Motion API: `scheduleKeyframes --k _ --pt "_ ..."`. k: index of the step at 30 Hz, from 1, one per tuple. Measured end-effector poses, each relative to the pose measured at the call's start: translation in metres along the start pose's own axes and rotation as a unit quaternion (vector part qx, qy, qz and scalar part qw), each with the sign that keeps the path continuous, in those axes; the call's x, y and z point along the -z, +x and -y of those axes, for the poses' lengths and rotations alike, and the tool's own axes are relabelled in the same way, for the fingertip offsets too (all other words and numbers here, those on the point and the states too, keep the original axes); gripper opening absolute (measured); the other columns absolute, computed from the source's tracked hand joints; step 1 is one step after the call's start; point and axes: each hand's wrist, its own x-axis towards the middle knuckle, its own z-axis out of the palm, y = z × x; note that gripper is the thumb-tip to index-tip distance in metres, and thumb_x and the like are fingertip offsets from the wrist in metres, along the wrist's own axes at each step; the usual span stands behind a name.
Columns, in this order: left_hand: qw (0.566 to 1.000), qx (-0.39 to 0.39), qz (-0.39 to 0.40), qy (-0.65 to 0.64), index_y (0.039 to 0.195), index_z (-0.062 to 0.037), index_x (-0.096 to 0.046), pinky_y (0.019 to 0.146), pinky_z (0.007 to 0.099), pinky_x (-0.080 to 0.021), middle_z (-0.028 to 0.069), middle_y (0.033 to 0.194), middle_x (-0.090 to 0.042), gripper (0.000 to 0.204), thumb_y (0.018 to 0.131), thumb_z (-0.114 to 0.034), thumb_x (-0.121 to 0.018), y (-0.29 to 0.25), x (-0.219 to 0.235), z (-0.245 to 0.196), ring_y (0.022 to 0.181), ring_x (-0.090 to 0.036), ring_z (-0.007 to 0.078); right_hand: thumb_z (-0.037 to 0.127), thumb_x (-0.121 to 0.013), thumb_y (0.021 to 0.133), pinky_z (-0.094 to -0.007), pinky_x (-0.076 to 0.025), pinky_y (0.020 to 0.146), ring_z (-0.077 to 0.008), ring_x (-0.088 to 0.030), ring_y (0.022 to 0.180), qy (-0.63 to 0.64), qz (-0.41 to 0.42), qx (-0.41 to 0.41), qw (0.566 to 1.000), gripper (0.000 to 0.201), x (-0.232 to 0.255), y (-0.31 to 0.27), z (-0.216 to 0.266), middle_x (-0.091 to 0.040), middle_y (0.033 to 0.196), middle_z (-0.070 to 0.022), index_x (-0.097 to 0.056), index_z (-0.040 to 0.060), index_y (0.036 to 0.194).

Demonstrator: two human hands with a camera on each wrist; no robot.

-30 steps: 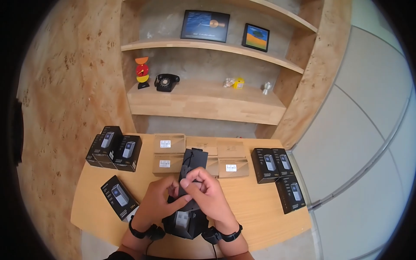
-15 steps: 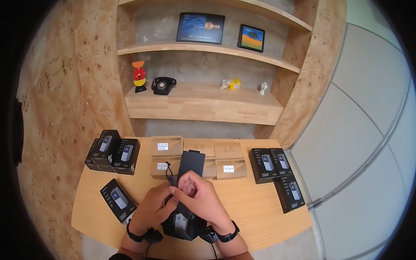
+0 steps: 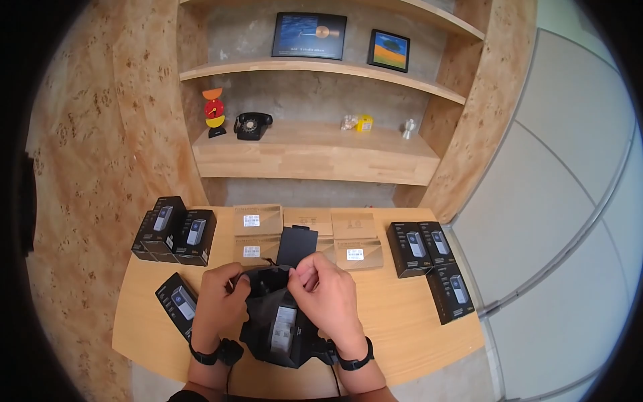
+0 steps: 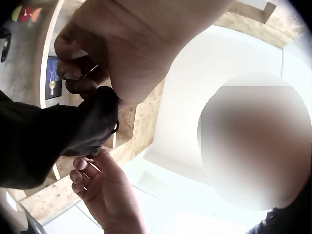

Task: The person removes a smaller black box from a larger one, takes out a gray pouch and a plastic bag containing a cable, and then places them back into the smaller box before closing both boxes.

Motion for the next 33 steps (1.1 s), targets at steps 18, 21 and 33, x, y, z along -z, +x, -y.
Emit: scheduleKeyframes --k 18,21,33 --pt "0.986 -0.146 0.067 0.036 0.091 -0.0047 -0.061 0.061 0.0414 -0.05 0.0109 0.083 -0.059 0.018 0.097 -0.019 -0.07 -0.011 -0.02 -0.021 0.069 -0.061 0.0324 0.02 -0.068 0.091 -0.0525 -0.057 0.082 -0.049 -0.069 0.092 -0.185 0.207 0.023 0.96 0.022 -0.006 -0.007 -0.011 -0.068 0.118 -0.0299 -0.073 0.0035 0.105" --pt "0.981 -0.176 0.081 0.02 0.091 -0.0039 -0.063 0.061 0.0382 -0.048 0.0096 0.08 -0.057 0.016 0.096 -0.016 -0.071 -0.011 -0.026 -0.022 0.067 -0.058 0.0283 0.016 -0.068 0.088 -0.0523 -0.057 0.079 -0.0483 -0.068 0.09 -0.177 0.243 -0.024 0.953 0.018 -0.005 -0.003 -0.009 -0.072 0.101 -0.0263 -0.071 0.003 0.101" --pt "1.0 -0.026 -0.01 -0.013 0.147 -0.0007 -0.05 0.101 0.0382 -0.051 0.0197 0.133 -0.06 0.055 0.101 -0.023 -0.071 0.002 0.0 0.008 0.116 -0.064 0.0311 -0.002 -0.082 0.075 -0.0347 -0.055 0.096 -0.0248 -0.073 0.11 0.186 0.062 0.116 0.974 0.053 0.004 0.003 0.0 -0.076 0.12 -0.0143 -0.07 -0.0012 0.126"
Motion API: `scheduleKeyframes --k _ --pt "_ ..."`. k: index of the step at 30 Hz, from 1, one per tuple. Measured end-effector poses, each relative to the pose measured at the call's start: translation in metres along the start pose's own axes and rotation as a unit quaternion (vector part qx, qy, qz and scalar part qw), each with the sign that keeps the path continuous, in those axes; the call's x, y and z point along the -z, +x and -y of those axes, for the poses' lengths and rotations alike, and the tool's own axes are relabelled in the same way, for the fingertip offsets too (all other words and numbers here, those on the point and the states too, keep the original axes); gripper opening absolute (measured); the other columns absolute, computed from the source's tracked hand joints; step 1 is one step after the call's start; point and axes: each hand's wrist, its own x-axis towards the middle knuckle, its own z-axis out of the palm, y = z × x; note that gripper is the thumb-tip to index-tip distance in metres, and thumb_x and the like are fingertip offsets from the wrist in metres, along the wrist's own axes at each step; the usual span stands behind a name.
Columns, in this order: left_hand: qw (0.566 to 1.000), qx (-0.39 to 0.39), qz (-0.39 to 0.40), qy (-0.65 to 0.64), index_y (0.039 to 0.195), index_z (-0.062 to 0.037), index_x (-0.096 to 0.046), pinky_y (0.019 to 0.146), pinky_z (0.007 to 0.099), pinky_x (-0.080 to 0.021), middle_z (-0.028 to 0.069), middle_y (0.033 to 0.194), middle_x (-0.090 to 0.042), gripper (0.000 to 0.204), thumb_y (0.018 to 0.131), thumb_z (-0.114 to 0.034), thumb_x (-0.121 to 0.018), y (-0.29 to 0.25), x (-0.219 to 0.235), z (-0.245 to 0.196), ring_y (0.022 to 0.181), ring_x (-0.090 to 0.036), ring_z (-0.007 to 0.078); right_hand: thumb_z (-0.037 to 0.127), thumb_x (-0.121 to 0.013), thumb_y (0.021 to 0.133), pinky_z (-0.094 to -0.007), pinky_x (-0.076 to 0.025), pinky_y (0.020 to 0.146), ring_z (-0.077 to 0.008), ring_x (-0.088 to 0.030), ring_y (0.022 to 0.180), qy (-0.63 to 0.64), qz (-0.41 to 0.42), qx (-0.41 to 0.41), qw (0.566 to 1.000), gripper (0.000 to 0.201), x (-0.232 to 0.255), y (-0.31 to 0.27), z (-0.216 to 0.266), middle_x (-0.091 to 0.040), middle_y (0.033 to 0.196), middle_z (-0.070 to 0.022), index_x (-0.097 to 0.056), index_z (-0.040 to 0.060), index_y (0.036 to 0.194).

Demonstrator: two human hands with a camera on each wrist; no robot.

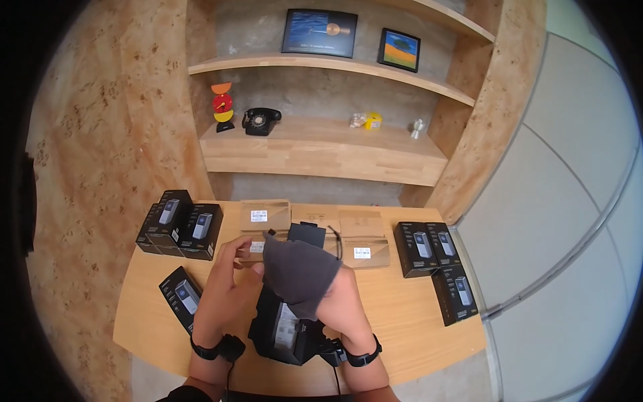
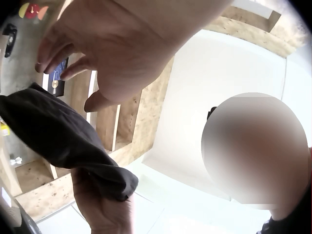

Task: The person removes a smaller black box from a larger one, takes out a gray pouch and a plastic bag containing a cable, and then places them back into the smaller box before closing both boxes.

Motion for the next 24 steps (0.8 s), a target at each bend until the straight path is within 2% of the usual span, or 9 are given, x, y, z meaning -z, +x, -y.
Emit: scheduleKeyframes --k 2,5,8,11,14,17,20,24 --pt "0.998 0.033 -0.012 -0.049 0.151 -0.0012 -0.046 0.104 0.0369 -0.05 0.0185 0.14 -0.057 0.058 0.103 -0.023 -0.069 0.003 -0.003 0.015 0.121 -0.063 0.0276 0.002 -0.085 0.078 -0.0361 -0.054 0.098 -0.0236 -0.071 0.112 0.053 -0.028 0.016 0.998 0.051 0.001 -0.003 -0.007 -0.075 0.123 -0.0137 -0.069 -0.0033 0.126" --pt "0.944 0.151 0.061 -0.285 0.156 -0.0032 -0.043 0.105 0.0348 -0.048 0.0143 0.145 -0.058 0.058 0.106 -0.022 -0.065 0.009 -0.005 0.025 0.127 -0.059 0.0198 0.005 -0.087 0.08 -0.0374 -0.054 0.1 -0.0241 -0.07 0.113 0.052 -0.008 0.056 0.997 0.051 0.006 -0.002 -0.016 -0.074 0.124 -0.0133 -0.068 -0.0052 0.127" --pt "0.885 0.207 0.192 -0.371 0.157 -0.0052 -0.041 0.105 0.0335 -0.048 0.0114 0.141 -0.063 0.056 0.108 -0.02 -0.062 0.019 -0.006 0.037 0.126 -0.059 0.0155 0.006 -0.086 0.08 -0.0365 -0.054 0.098 -0.0241 -0.069 0.112 0.034 -0.002 0.077 0.996 0.05 0.005 0.002 -0.024 -0.074 0.121 -0.0129 -0.068 -0.0037 0.125" --pt "0.874 0.217 0.189 -0.391 0.157 -0.0067 -0.042 0.093 0.0254 -0.049 0.0044 0.123 -0.068 0.054 0.107 -0.013 -0.062 0.023 -0.002 0.023 0.105 -0.061 0.0113 0.005 -0.084 0.079 -0.0378 -0.053 0.096 -0.0277 -0.068 0.109 -0.081 0.07 0.144 0.984 0.046 0.016 0.013 -0.033 -0.072 0.12 -0.0143 -0.069 -0.0015 0.123" --pt "0.901 0.098 0.053 -0.418 0.156 -0.0041 -0.042 0.102 0.0282 -0.049 0.0094 0.13 -0.069 0.055 0.105 -0.007 -0.063 0.024 -0.021 0.047 0.116 -0.064 0.0144 0.005 -0.082 0.08 -0.0394 -0.052 0.095 -0.0315 -0.067 0.107 -0.095 -0.03 0.06 0.993 0.041 0.011 0.005 -0.028 -0.068 0.12 -0.0159 -0.07 0.0005 0.119" --pt "0.901 0.077 0.008 -0.426 0.151 -0.0017 -0.041 0.106 0.0309 -0.049 0.012 0.133 -0.067 0.054 0.103 -0.001 -0.064 0.022 -0.013 0.036 0.121 -0.063 0.0159 0.005 -0.081 0.08 -0.0393 -0.052 0.096 -0.0334 -0.066 0.109 -0.163 -0.014 0.035 0.986 0.039 0.017 0.001 -0.036 -0.066 0.119 -0.0159 -0.07 0.0007 0.117" --pt "0.909 0.059 0.002 -0.412 0.149 0.0009 -0.042 0.108 0.0313 -0.047 0.0121 0.134 -0.066 0.052 0.102 0.0 -0.064 0.019 -0.007 0.028 0.124 -0.062 0.0167 0.006 -0.081 0.08 -0.0382 -0.052 0.096 -0.0324 -0.065 0.112 -0.15 -0.014 -0.002 0.989 0.04 0.017 0.0 -0.034 -0.066 0.121 -0.0157 -0.07 -0.0001 0.118" --pt "0.914 0.047 0.028 -0.401 0.147 0.0018 -0.044 0.111 0.031 -0.044 0.0118 0.137 -0.063 0.051 0.101 0.001 -0.065 0.015 -0.002 0.023 0.128 -0.059 0.0172 0.006 -0.08 0.081 -0.0368 -0.053 0.094 -0.0314 -0.067 0.106 -0.105 0.046 -0.03 0.993 0.038 0.019 0.001 -0.037 -0.068 0.117 -0.0157 -0.07 -0.0007 0.117"
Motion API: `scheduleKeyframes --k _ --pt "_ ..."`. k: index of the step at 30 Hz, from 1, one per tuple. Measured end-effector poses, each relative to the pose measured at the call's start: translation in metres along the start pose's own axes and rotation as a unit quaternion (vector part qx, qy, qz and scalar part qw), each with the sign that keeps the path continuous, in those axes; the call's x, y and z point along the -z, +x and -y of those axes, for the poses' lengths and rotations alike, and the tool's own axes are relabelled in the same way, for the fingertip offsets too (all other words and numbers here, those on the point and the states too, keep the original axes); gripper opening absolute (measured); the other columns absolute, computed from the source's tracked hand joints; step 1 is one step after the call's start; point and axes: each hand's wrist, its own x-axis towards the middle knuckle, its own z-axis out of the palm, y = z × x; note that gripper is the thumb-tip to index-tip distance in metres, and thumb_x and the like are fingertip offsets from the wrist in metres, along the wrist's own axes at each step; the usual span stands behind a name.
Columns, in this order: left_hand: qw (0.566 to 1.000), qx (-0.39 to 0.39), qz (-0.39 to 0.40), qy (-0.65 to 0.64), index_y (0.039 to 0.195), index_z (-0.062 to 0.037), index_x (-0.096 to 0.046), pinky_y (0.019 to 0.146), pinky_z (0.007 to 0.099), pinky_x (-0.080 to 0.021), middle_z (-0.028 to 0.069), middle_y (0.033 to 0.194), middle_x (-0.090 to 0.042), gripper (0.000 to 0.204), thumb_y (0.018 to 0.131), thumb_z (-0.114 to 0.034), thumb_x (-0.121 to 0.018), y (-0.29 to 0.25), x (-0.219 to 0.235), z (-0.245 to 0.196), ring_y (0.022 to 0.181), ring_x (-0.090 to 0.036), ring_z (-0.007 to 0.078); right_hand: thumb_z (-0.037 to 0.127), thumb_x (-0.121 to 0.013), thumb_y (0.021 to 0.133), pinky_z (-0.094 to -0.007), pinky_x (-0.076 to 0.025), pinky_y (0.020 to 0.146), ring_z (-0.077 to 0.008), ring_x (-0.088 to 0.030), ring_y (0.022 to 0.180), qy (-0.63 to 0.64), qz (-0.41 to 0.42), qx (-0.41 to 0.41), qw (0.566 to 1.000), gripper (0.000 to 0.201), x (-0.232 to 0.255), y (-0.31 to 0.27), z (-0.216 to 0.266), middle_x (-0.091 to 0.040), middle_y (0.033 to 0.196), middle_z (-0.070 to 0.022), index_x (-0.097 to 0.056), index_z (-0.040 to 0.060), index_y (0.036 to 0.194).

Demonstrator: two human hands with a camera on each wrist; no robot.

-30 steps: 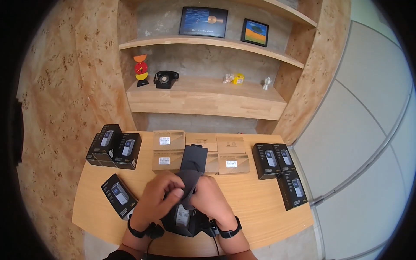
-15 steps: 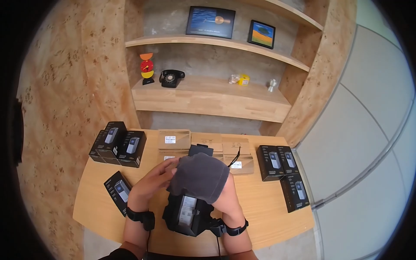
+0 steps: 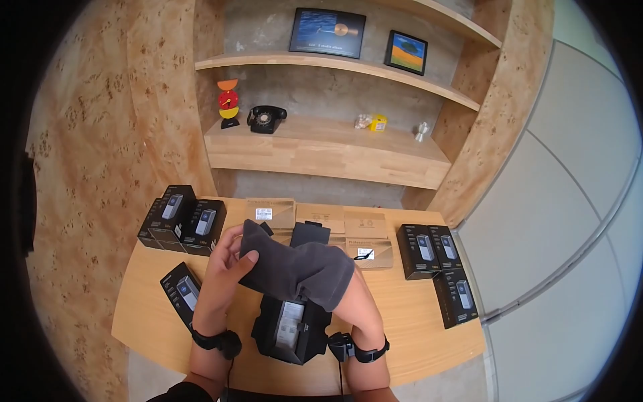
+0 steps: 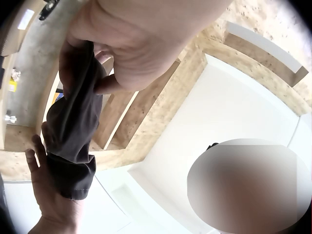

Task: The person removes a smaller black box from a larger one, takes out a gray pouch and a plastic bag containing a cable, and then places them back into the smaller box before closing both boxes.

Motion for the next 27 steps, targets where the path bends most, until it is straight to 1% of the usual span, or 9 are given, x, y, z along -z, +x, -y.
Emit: scheduleKeyframes --k 5,8,11,14,17,20,23,26,27 --pt "0.999 0.002 -0.001 0.041 0.149 0.0008 -0.045 0.111 0.0311 -0.045 0.0101 0.136 -0.066 0.053 0.1 0.001 -0.065 -0.004 -0.007 -0.002 0.127 -0.06 0.0162 0.006 -0.077 0.081 -0.035 -0.054 0.087 -0.0283 -0.068 0.096 0.041 0.036 0.027 0.998 0.029 -0.001 0.006 0.026 -0.072 0.105 -0.0128 -0.07 -0.0019 0.107" --pt "0.998 -0.007 0.004 0.061 0.148 0.0004 -0.044 0.11 0.0307 -0.044 0.0108 0.138 -0.062 0.051 0.101 0.001 -0.065 -0.005 -0.009 0.002 0.127 -0.058 0.0173 0.006 -0.076 0.08 -0.0347 -0.054 0.083 -0.0275 -0.067 0.092 0.037 0.059 0.053 0.996 0.024 0.001 0.007 0.028 -0.072 0.101 -0.0119 -0.069 -0.0019 0.101" --pt "0.991 -0.048 -0.015 0.124 0.148 0.0008 -0.044 0.109 0.0309 -0.044 0.0105 0.137 -0.062 0.051 0.101 0.001 -0.065 -0.006 -0.017 0.0 0.127 -0.058 0.0167 0.005 -0.076 0.079 -0.0342 -0.054 0.081 -0.0278 -0.068 0.09 0.07 0.036 0.036 0.996 0.024 -0.004 0.003 0.024 -0.072 0.1 -0.0128 -0.069 -0.0019 0.101" --pt "0.992 -0.051 -0.014 0.113 0.146 0.0013 -0.045 0.11 0.0308 -0.044 0.011 0.137 -0.062 0.046 0.104 -0.002 -0.063 -0.009 -0.021 -0.006 0.127 -0.058 0.0162 0.004 -0.076 0.08 -0.034 -0.054 0.083 -0.028 -0.068 0.092 -0.003 0.013 0.025 1.0 0.024 -0.007 0.003 0.023 -0.072 0.102 -0.0134 -0.069 -0.0022 0.102" --pt "0.998 -0.009 -0.008 0.058 0.142 0.0021 -0.05 0.108 0.0295 -0.046 0.0104 0.133 -0.064 0.038 0.106 -0.006 -0.06 -0.01 -0.02 -0.012 0.123 -0.06 0.0144 0.003 -0.077 0.079 -0.0351 -0.055 0.085 -0.0294 -0.07 0.095 0.027 -0.007 -0.011 1.0 0.027 -0.008 0.0 0.021 -0.073 0.104 -0.0145 -0.07 -0.0021 0.104" --pt "0.999 0.007 -0.02 0.04 0.134 0.0027 -0.057 0.102 0.0267 -0.049 0.0076 0.123 -0.068 0.028 0.108 -0.009 -0.059 -0.008 -0.014 -0.011 0.114 -0.064 0.0115 0.004 -0.08 0.077 -0.0361 -0.055 0.087 -0.0301 -0.071 0.098 0.016 -0.016 -0.005 1.0 0.033 -0.005 -0.003 0.013 -0.073 0.106 -0.0147 -0.07 -0.0019 0.108" --pt "0.998 -0.006 -0.042 0.055 0.124 0.0029 -0.063 0.091 0.0228 -0.052 0.0036 0.11 -0.071 0.019 0.108 -0.008 -0.06 -0.005 -0.005 -0.008 0.101 -0.066 0.0073 0.001 -0.079 0.077 -0.034 -0.055 0.091 -0.0209 -0.069 0.103 0.04 -0.03 -0.008 0.999 0.041 -0.003 -0.005 0.005 -0.074 0.114 -0.0116 -0.07 -0.0028 0.116" --pt "0.993 -0.019 -0.068 0.094 0.116 0.0031 -0.065 0.084 0.0202 -0.051 0.0013 0.103 -0.072 0.013 0.107 -0.006 -0.061 -0.004 0.009 -0.003 0.094 -0.066 0.0047 0.002 -0.079 0.076 -0.0342 -0.054 0.095 -0.021 -0.068 0.109 0.049 -0.066 0.009 0.997 0.044 0.001 -0.004 0.016 -0.073 0.119 -0.0123 -0.069 -0.0035 0.119" --pt "0.992 -0.032 -0.091 0.087 0.111 0.0027 -0.066 0.079 0.0178 -0.049 -0.0004 0.098 -0.071 0.01 0.106 -0.004 -0.062 -0.002 0.007 -0.006 0.087 -0.062 0.002 0.004 -0.083 0.076 -0.035 -0.054 0.094 -0.0254 -0.071 0.106 0.037 -0.085 0.011 0.996 0.041 0.002 -0.004 0.017 -0.073 0.121 -0.0136 -0.07 -0.0027 0.115"
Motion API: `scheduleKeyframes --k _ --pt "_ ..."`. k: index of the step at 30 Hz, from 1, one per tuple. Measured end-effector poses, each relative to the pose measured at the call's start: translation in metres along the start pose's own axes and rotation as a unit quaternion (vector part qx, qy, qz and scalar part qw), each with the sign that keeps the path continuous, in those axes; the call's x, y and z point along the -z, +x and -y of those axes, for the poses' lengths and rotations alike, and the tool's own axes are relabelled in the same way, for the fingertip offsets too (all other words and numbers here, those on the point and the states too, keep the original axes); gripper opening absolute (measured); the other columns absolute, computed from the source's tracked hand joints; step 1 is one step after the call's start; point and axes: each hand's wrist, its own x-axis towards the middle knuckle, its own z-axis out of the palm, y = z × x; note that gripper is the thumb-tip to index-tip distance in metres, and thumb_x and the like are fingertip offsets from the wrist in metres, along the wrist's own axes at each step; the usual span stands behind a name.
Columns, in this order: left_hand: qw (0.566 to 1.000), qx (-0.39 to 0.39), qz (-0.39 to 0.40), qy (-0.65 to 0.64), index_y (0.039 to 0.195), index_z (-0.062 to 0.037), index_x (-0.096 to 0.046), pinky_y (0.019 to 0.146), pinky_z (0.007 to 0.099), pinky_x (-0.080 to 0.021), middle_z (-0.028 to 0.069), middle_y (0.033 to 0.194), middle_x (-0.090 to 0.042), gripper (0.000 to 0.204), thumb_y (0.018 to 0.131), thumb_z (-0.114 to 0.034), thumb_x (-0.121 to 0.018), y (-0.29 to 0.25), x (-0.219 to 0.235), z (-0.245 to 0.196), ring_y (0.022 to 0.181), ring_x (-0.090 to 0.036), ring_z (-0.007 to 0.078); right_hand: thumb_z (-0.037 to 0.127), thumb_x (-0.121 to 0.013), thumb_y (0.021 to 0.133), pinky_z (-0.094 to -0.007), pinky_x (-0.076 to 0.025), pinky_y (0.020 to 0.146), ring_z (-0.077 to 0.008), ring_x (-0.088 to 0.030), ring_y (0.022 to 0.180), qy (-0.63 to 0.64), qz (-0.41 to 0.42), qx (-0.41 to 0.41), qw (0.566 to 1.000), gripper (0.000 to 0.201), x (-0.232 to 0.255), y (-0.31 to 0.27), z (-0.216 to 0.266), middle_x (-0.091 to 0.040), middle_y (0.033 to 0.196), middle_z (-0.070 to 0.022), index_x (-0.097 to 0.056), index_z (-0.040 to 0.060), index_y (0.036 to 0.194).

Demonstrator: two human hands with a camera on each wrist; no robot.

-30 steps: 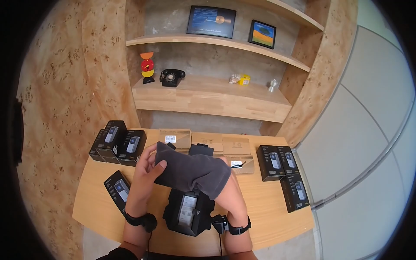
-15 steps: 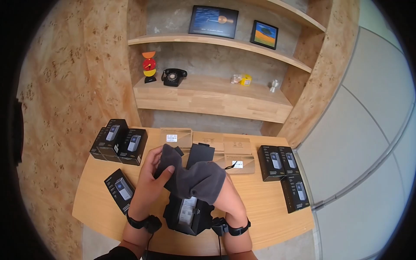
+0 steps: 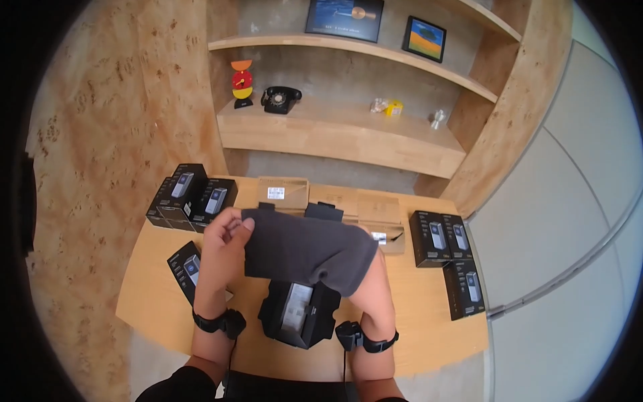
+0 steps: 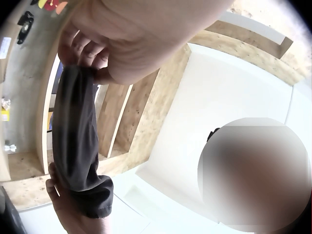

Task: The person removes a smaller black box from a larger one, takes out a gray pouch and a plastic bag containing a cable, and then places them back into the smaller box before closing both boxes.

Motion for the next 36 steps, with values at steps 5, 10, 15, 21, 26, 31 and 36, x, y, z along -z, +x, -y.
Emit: scheduleKeyframes --k 5,10,15,21,26,31,36 --pt "0.993 -0.034 -0.08 0.08 0.106 0.0018 -0.066 0.066 0.0172 -0.044 -0.0037 0.086 -0.067 0.008 0.106 -0.005 -0.062 0.005 0.011 0.0 0.075 -0.055 -0.0005 -0.001 -0.074 0.086 -0.0296 -0.053 0.09 -0.0158 -0.069 0.098 0.042 -0.016 -0.046 0.998 0.018 0.004 0.002 -0.007 -0.073 0.11 -0.0077 -0.071 -0.0034 0.103" --pt "0.949 -0.063 -0.134 0.279 0.106 0.0008 -0.064 0.062 0.0253 -0.048 0.0042 0.079 -0.067 0.007 0.102 -0.005 -0.065 0.006 0.017 0.0 0.069 -0.06 0.0088 -0.006 -0.063 0.093 -0.0249 -0.053 0.08 -0.007 -0.064 0.081 0.052 -0.019 -0.13 0.99 0.009 0.01 0.001 -0.011 -0.072 0.088 -0.0007 -0.069 -0.0033 0.098" --pt "0.898 -0.041 -0.133 0.418 0.105 -0.0012 -0.062 0.065 0.0376 -0.053 0.0154 0.081 -0.07 0.009 0.098 -0.006 -0.066 0.003 0.015 -0.009 0.071 -0.07 0.0299 0.003 -0.066 0.099 -0.0255 -0.054 0.078 -0.009 -0.067 0.081 -0.004 -0.051 -0.117 0.992 0.007 0.003 0.006 -0.014 -0.072 0.087 -0.0036 -0.069 -0.0036 0.099" --pt "0.769 -0.021 -0.17 0.616 0.113 0.0004 -0.062 0.075 0.0459 -0.056 0.0199 0.098 -0.072 0.02 0.098 -0.012 -0.068 0.008 0.041 0.02 0.087 -0.071 0.0382 0.014 -0.065 0.106 -0.0264 -0.053 0.069 -0.0114 -0.068 0.075 -0.144 -0.153 -0.097 0.973 0.018 0.002 0.007 -0.011 -0.072 0.082 -0.0075 -0.064 -0.0032 0.102" --pt "0.795 -0.09 -0.15 0.581 0.127 0.0012 -0.061 0.092 0.0457 -0.053 0.0212 0.123 -0.065 0.036 0.097 -0.016 -0.071 0.007 0.035 0.013 0.112 -0.065 0.0398 0.015 -0.065 0.106 -0.0249 -0.049 0.065 -0.0086 -0.064 0.072 -0.097 -0.157 -0.109 0.977 0.018 0.007 0.006 -0.009 -0.071 0.082 -0.0052 -0.064 -0.0024 0.102" --pt "0.944 -0.083 0.048 0.315 0.132 -0.0022 -0.061 0.099 0.0378 -0.051 0.0153 0.125 -0.065 0.04 0.097 -0.017 -0.073 -0.006 -0.01 -0.009 0.114 -0.064 0.0285 0.013 -0.065 0.106 -0.0215 -0.048 0.066 -0.0042 -0.06 0.073 0.059 -0.054 -0.132 0.988 0.013 -0.001 0.001 -0.001 -0.07 0.084 0.0 -0.065 0.0001 0.104" --pt "0.962 -0.093 0.136 0.216 0.124 -0.0021 -0.065 0.09 0.035 -0.053 0.012 0.112 -0.068 0.037 0.095 -0.021 -0.078 -0.015 -0.035 -0.007 0.099 -0.066 0.0239 0.01 -0.067 0.105 -0.0208 -0.048 0.069 -0.0035 -0.059 0.077 0.189 0.029 -0.151 0.97 0.011 -0.011 -0.002 0.005 -0.07 0.09 0.001 -0.065 -0.0002 0.107"
